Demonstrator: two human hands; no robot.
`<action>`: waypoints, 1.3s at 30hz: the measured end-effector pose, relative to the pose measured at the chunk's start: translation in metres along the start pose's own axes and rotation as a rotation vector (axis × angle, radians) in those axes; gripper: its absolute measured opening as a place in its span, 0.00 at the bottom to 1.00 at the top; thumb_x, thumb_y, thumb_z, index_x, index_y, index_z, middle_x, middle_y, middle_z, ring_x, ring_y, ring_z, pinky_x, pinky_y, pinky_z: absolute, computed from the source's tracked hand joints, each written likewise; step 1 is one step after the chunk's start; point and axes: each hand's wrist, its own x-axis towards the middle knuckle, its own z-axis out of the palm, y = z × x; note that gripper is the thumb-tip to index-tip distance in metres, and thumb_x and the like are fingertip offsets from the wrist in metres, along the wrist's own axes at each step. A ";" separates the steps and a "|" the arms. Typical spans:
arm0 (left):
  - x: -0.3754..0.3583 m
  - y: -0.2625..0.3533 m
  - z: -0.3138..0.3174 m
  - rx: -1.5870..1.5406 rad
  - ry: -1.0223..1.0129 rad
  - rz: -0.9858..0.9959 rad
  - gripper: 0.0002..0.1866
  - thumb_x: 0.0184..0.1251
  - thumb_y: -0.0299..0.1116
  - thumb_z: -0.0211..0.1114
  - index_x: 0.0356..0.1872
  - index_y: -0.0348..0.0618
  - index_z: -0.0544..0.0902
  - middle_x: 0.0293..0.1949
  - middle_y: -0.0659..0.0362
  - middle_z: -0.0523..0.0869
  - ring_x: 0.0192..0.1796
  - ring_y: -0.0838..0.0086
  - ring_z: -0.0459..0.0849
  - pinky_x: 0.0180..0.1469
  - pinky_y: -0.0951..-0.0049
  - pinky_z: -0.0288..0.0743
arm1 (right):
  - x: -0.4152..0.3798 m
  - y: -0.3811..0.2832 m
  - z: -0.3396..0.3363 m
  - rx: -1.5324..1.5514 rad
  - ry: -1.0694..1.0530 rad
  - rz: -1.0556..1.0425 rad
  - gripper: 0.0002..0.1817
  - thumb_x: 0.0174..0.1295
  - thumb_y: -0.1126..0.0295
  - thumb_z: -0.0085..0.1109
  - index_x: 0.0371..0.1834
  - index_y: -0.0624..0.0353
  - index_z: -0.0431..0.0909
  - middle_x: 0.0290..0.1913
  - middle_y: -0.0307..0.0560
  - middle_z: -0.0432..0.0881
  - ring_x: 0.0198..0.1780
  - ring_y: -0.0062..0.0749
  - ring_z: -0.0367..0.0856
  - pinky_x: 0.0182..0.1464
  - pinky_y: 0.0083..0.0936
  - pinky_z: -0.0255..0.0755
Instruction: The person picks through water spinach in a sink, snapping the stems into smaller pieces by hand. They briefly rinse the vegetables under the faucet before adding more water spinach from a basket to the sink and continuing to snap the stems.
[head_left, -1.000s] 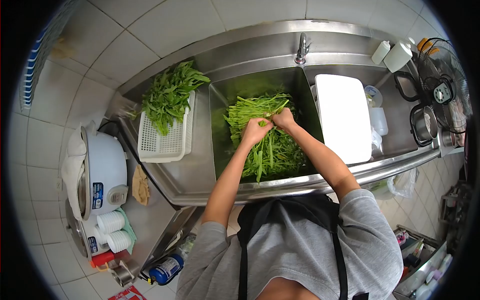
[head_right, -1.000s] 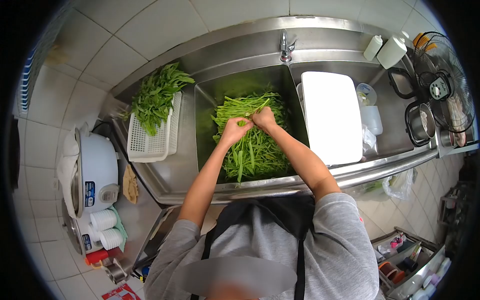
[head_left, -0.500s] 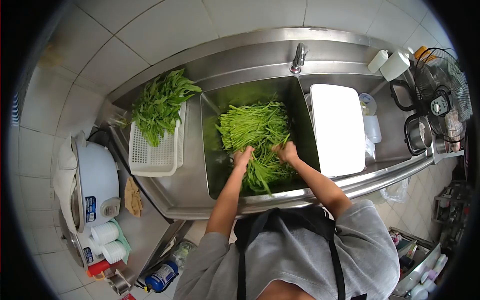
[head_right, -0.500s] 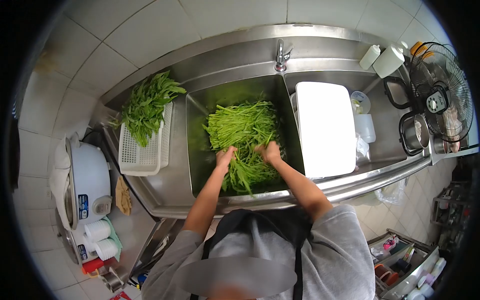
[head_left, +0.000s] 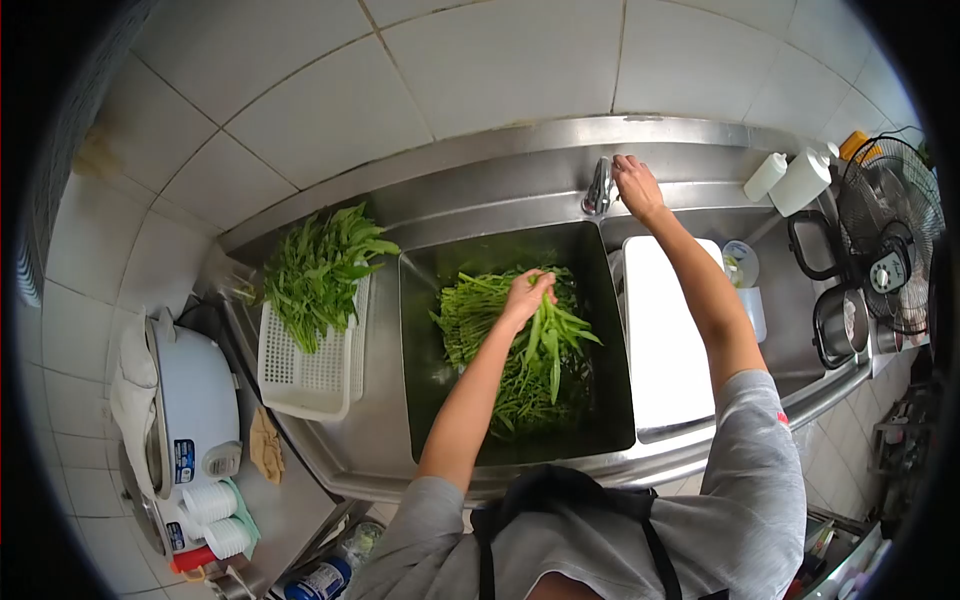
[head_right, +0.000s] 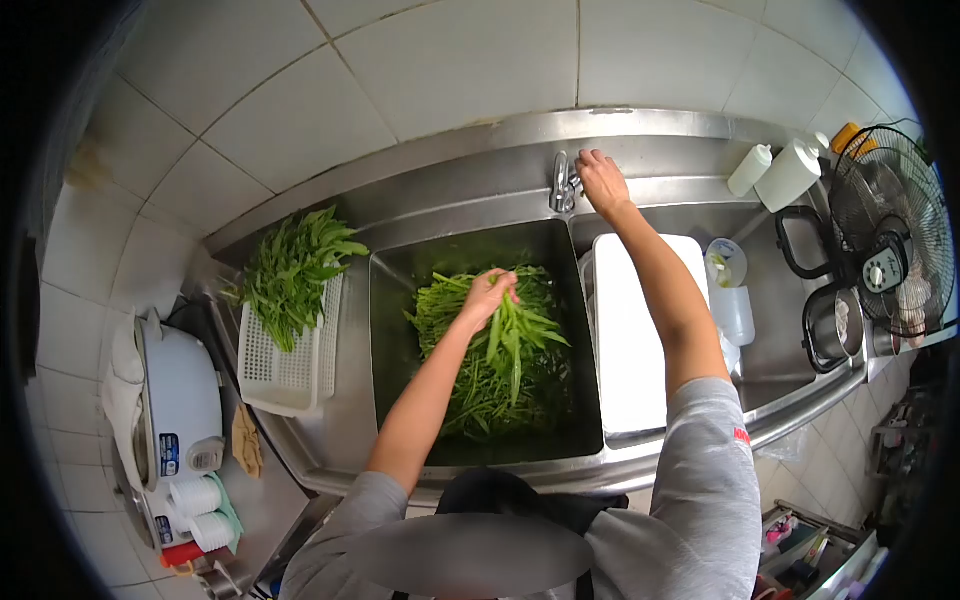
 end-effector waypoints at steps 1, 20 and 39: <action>0.006 0.014 0.009 -0.007 -0.020 -0.002 0.13 0.63 0.41 0.56 0.34 0.40 0.74 0.20 0.61 0.76 0.32 0.75 0.79 0.64 0.59 0.53 | 0.004 0.004 0.002 -0.001 -0.069 -0.019 0.05 0.48 0.71 0.54 0.27 0.59 0.77 0.43 0.43 0.73 0.48 0.34 0.71 0.47 0.29 0.69; 0.005 -0.072 0.039 0.434 -0.246 -0.175 0.11 0.65 0.36 0.57 0.42 0.40 0.75 0.36 0.57 0.84 0.45 0.71 0.77 0.50 0.65 0.67 | -0.055 -0.114 0.110 0.238 -0.951 -0.326 0.16 0.44 0.56 0.61 0.27 0.58 0.80 0.27 0.49 0.81 0.33 0.38 0.81 0.34 0.34 0.74; 0.040 -0.002 0.082 0.279 -0.033 -0.015 0.33 0.64 0.48 0.53 0.62 0.35 0.56 0.61 0.44 0.61 0.64 0.59 0.58 0.64 0.58 0.49 | -0.145 -0.162 0.074 1.009 -0.311 0.517 0.34 0.51 0.62 0.56 0.62 0.56 0.58 0.51 0.61 0.73 0.54 0.54 0.70 0.54 0.40 0.65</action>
